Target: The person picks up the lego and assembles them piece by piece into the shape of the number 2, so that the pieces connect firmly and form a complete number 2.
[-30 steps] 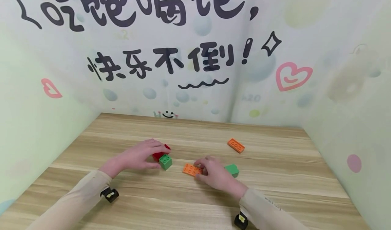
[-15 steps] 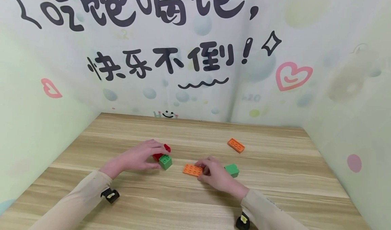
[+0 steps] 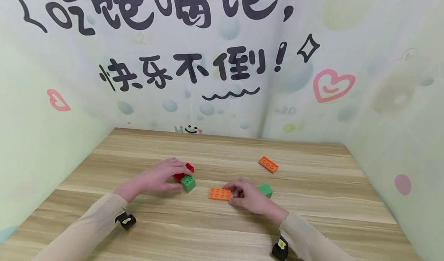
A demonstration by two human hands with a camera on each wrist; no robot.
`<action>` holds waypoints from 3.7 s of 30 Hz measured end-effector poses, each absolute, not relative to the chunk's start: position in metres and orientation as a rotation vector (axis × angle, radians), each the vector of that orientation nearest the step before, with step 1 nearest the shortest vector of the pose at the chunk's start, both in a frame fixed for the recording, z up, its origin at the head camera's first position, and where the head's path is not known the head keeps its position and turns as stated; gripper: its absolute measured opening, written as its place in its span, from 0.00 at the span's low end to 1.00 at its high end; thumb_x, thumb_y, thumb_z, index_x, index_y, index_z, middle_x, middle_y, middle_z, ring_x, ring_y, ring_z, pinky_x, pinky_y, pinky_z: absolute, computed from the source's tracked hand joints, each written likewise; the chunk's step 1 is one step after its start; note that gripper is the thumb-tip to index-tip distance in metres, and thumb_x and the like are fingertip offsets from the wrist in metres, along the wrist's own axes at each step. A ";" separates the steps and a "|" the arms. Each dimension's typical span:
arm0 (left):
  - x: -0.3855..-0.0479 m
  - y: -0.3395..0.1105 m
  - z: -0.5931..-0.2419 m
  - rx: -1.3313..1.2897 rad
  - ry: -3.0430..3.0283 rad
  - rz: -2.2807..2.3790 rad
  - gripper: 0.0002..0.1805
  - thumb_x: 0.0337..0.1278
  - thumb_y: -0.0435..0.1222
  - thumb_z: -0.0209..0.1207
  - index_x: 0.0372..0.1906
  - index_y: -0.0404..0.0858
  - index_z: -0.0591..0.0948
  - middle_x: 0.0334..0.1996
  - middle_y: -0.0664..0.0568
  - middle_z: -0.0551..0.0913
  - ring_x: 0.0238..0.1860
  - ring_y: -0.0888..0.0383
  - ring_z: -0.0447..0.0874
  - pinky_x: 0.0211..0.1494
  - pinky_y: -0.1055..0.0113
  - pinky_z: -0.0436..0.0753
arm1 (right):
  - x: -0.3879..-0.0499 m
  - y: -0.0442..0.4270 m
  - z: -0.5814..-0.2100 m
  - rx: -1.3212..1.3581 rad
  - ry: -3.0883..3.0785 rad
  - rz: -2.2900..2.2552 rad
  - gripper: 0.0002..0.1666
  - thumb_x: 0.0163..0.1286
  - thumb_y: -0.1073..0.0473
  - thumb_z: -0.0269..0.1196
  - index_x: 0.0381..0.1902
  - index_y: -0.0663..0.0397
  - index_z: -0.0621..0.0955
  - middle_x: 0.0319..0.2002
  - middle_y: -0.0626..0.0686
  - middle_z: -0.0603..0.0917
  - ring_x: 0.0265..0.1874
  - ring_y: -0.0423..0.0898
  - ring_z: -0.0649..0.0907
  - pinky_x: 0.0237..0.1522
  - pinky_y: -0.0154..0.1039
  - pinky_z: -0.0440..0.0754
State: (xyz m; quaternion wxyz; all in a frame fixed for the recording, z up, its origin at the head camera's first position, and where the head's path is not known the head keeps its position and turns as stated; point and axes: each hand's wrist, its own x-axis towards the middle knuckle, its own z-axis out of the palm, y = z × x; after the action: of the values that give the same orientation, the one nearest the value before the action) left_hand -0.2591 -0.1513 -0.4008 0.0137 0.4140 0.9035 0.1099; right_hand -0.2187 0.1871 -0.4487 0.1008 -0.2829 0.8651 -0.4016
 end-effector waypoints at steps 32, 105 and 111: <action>-0.261 -0.143 -0.402 1.274 2.788 0.406 0.18 0.58 0.41 0.68 0.54 0.49 0.82 0.53 0.56 0.83 0.57 0.55 0.78 0.64 0.55 0.78 | -0.222 0.184 -0.449 -0.774 2.511 -1.256 0.21 0.62 0.58 0.71 0.54 0.45 0.82 0.42 0.52 0.81 0.32 0.37 0.76 0.36 0.29 0.76; -0.250 -0.101 -0.415 1.254 2.777 0.798 0.22 0.53 0.46 0.70 0.54 0.48 0.83 0.41 0.61 0.80 0.45 0.61 0.77 0.49 0.67 0.77 | -0.216 0.177 -0.446 -0.675 2.589 -1.255 0.20 0.60 0.57 0.72 0.52 0.45 0.85 0.40 0.52 0.81 0.29 0.40 0.72 0.30 0.30 0.69; -0.248 -0.096 -0.416 1.251 2.739 0.840 0.20 0.56 0.44 0.69 0.54 0.47 0.83 0.41 0.59 0.80 0.44 0.59 0.78 0.47 0.63 0.80 | -0.217 0.175 -0.447 -0.644 2.607 -1.225 0.20 0.60 0.57 0.72 0.51 0.42 0.85 0.39 0.49 0.80 0.30 0.40 0.73 0.31 0.30 0.70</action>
State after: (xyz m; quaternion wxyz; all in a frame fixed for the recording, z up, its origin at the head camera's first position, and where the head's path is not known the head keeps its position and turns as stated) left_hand -0.2480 -0.0961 -0.4164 0.0076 0.4001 0.8762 0.2687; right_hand -0.2165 0.1751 -0.4466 0.0951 -0.2172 0.8792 -0.4132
